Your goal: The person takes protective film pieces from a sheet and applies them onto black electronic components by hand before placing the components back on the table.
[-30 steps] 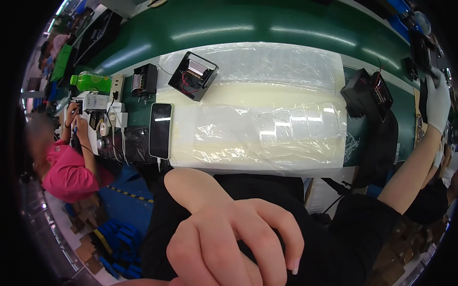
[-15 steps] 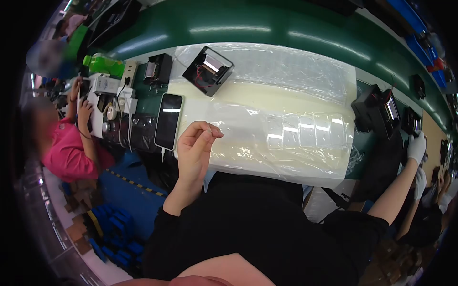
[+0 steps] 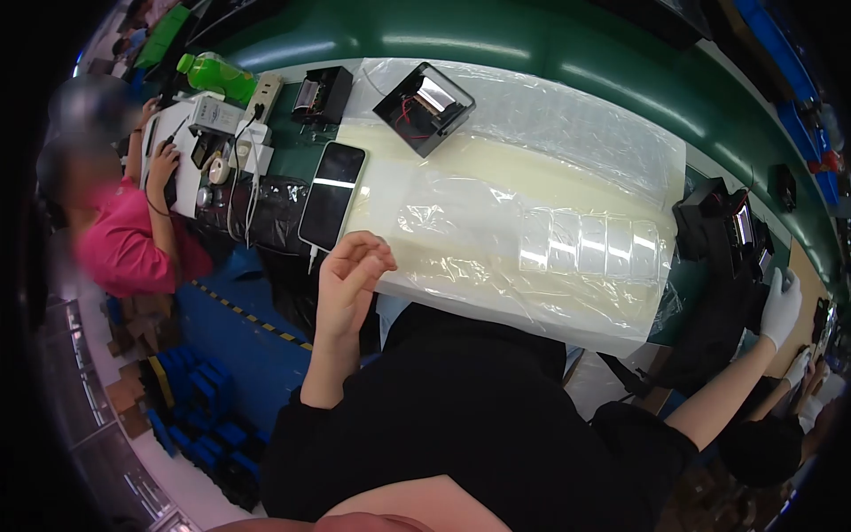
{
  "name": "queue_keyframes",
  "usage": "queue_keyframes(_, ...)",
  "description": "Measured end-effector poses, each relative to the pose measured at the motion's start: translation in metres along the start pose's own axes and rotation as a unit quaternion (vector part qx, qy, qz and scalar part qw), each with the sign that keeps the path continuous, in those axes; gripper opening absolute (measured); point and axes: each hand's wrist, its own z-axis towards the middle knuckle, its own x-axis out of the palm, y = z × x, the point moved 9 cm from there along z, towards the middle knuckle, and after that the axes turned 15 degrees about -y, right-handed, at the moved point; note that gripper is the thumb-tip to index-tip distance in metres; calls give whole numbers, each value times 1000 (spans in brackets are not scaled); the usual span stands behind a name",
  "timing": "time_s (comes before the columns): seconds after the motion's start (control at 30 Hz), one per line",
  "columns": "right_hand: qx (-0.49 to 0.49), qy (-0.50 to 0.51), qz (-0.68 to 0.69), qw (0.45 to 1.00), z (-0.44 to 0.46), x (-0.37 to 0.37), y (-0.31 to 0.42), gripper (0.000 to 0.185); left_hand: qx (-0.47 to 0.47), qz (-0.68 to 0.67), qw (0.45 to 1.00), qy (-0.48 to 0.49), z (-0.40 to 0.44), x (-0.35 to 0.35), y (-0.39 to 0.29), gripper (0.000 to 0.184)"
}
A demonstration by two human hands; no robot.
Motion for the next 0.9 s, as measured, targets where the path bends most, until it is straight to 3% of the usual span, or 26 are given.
queue_keyframes(0.1, -90, -114, 17, 989, -8, -56, 70, 32, 54, 129, 990, -1, -9, -52, 4, 22)
queue_keyframes(0.3, -92, -92, 92, 987, -52, -73, 147, 33, -33, 200, 977, -65, -43, -154, 17, 19)
queue_keyframes(0.37, -85, -87, 115, 986, -71, -76, 176, 35, 70, 488, 859, -138, -52, -168, 1, 17)
queue_keyframes(0.43, -78, -85, 136, 984, -83, -81, 216, 38, 161, 722, 646, -188, -62, -166, -18, 16)
queue_keyframes(0.47, -80, -84, 138, 984, -91, -85, 228, 38, 160, 722, 645, -191, -64, -166, -22, 16)
queue_keyframes(0.6, -98, -55, 179, 977, -124, -89, 278, 34, 13, 579, 741, -340, -67, -193, -41, 18)
queue_keyframes(0.7, -98, -26, 211, 972, -144, -83, 298, 27, 82, 532, 771, -340, -59, -176, -63, 19)
queue_keyframes(0.77, -127, 59, 257, 956, -166, -63, 308, 22, 153, 481, 796, -334, -53, -158, -83, 21)
queue_keyframes(0.83, -156, 113, 289, 938, -189, -46, 323, 20, 116, 355, 913, -164, -40, -119, -83, 14)
queue_keyframes(0.87, -130, 147, 305, 932, -200, -37, 332, 21, 117, 354, 915, -154, -36, -99, -89, 14)
queue_keyframes(0.9, -123, 171, 315, 925, -211, -29, 337, 22, 224, 331, 916, 35, -38, -32, -98, 13)
